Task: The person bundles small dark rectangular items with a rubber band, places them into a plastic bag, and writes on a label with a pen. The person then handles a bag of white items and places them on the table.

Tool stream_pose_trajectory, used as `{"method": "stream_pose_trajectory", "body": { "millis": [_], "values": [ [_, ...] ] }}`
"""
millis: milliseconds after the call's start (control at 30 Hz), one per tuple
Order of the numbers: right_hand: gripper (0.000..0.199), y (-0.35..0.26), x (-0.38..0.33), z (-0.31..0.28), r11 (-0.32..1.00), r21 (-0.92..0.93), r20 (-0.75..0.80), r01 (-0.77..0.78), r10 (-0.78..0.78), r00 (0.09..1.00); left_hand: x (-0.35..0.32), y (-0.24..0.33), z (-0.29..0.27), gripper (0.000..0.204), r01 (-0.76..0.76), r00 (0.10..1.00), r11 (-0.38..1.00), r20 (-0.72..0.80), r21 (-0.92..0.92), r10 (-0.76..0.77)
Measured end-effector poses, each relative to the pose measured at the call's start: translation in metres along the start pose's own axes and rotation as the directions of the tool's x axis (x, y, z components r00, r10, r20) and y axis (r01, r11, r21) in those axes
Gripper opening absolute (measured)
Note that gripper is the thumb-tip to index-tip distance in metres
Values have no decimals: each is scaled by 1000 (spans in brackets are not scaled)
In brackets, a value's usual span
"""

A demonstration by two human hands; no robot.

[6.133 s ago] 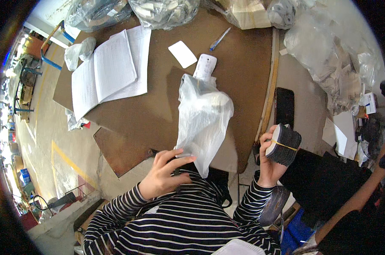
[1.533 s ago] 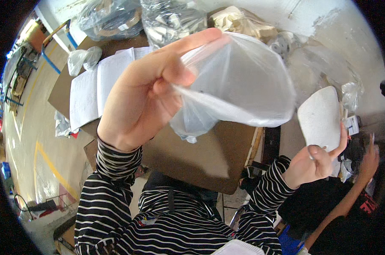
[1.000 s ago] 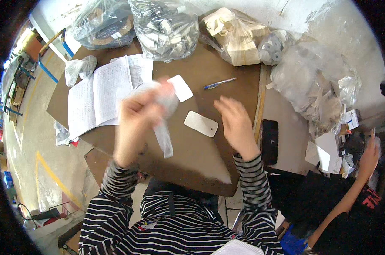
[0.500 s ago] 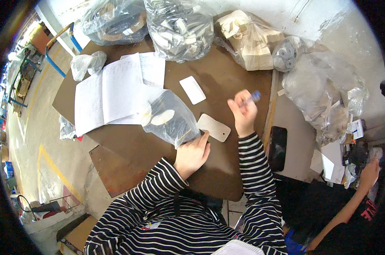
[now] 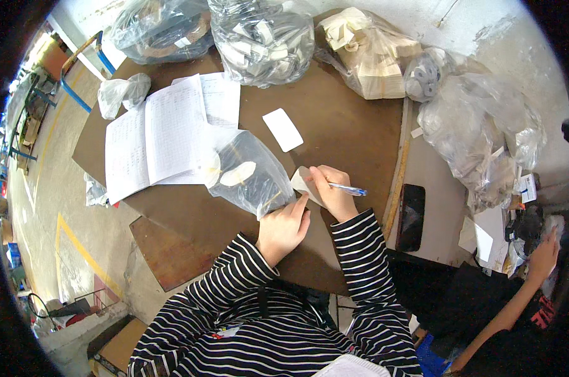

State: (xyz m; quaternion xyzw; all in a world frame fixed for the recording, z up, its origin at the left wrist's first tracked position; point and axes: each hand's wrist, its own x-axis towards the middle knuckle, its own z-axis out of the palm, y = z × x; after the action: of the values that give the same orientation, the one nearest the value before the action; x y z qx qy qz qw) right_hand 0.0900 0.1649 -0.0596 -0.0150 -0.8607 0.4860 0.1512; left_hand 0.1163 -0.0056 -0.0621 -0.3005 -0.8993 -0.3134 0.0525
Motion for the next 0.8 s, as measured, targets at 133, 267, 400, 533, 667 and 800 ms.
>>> {"method": "stream_pose_trajectory", "body": {
  "millis": [133, 267, 400, 533, 667, 800],
  "values": [
    [40, -5, -1, 0, 987, 55, 159, -150, 139, 977, 2, 1, -3, 34, -2, 1000, 1000, 17, 14, 2],
    [44, 0, -3, 3, 998, -54, -37, -28, 26, 999, 1, 0, 1, 34, -21, 1000, 1000, -20, -7, 21],
    [31, 2, -5, -8, 987, 161, -110, -20, 38, 993, 0, -1, 0, 35, -12, 1000, 1000, -26, -17, 12],
    [18, -14, -3, -28, 871, -266, -258, 412, -476, 841, -1, 0, -2, 36, -10, 1000, 1000, -16, 13, 10],
    [32, -14, -34, -27, 503, -620, -77, 602, -802, 592, -1, -1, -2, 37, -8, 1000, 1000, 6, -23, 8],
    [37, -16, -41, -32, 473, -589, 151, 655, -732, 664, -2, -4, 2, 39, -1, 1000, 1000, -6, -16, 1]
  ]
}}
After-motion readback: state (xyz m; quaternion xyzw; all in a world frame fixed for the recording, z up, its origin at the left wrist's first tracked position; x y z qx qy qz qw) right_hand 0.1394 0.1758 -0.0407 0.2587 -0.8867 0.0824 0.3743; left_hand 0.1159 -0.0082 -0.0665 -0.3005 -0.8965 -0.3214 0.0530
